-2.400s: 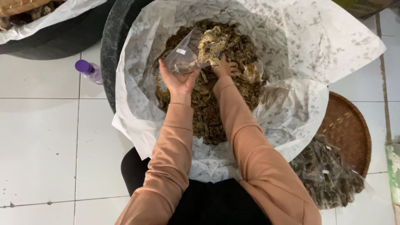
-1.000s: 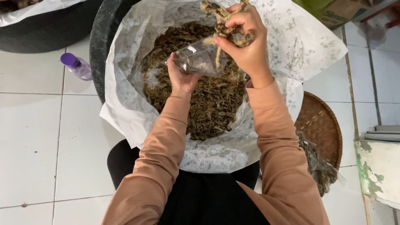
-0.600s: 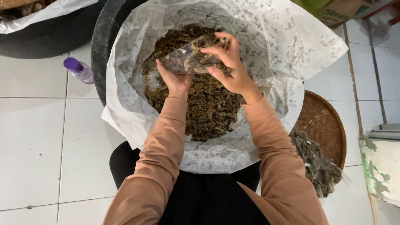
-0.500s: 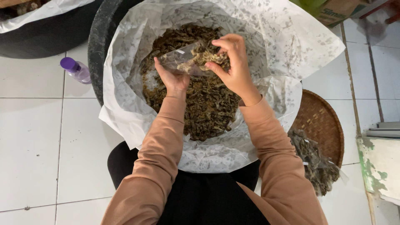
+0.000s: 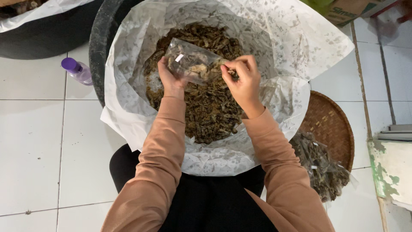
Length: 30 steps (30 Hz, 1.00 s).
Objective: The person sits on the floor beside a large paper-lined sack of dried seahorse-like specimens. They open a small clear plastic bag, pick individual dried pieces from the sack, place them into the bag, then seal the filled bag and set it on a woven tray with other finished bags, repeating the cycle.
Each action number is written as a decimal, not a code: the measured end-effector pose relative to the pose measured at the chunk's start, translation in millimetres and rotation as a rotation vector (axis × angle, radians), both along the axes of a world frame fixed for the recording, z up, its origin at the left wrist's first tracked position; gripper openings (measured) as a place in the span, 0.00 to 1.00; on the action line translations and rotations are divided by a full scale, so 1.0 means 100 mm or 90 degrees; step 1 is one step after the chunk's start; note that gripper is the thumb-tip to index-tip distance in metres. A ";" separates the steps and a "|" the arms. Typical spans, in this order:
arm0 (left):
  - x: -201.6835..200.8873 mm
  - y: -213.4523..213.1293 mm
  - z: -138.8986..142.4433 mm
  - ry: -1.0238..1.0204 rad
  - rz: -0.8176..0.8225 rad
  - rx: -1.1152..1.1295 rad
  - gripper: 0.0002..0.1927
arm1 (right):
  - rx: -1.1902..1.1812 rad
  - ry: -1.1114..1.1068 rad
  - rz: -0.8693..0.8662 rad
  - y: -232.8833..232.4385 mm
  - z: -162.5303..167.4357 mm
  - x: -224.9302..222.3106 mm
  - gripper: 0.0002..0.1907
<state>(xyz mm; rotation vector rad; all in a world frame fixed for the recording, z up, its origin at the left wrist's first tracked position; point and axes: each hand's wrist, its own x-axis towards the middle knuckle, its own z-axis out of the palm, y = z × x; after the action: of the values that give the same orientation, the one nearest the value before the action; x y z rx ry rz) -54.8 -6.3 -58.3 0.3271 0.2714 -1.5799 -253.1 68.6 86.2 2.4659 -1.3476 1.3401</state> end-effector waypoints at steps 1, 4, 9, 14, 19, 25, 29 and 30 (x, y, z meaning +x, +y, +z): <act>-0.06 0.00 -0.03 0.031 0.001 -0.015 0.25 | -0.020 0.011 -0.084 0.03 -0.03 0.04 0.12; -0.26 0.04 -0.07 -0.013 -0.036 0.012 0.24 | 0.013 0.050 -0.134 0.11 -0.04 0.11 0.13; -0.30 0.10 0.00 -0.007 -0.019 -0.070 0.27 | 0.142 -0.007 0.216 0.12 0.03 0.06 0.13; -0.17 0.04 -0.02 -0.033 -0.017 -0.089 0.26 | 0.187 -0.062 0.164 -0.03 -0.22 0.07 0.07; -0.18 -0.02 -0.18 0.022 -0.020 -0.125 0.22 | 0.437 -0.205 0.362 -0.25 -0.66 -0.22 0.11; -0.13 0.07 -0.11 0.034 0.084 0.053 0.25 | 0.398 0.023 -0.046 -0.62 -1.52 -0.40 0.21; -0.16 0.07 0.00 0.037 0.074 -0.077 0.30 | 0.297 0.514 0.101 -0.31 -2.18 -0.29 0.46; -0.18 0.06 0.00 0.035 0.064 -0.090 0.30 | 0.343 0.532 0.079 -0.28 -2.21 -0.26 0.41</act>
<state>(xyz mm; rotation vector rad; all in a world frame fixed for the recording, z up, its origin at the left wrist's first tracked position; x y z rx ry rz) -72.4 -0.4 -58.0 0.1584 0.2136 -1.5018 -278.8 40.3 -134.6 2.8987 -1.4159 -0.1628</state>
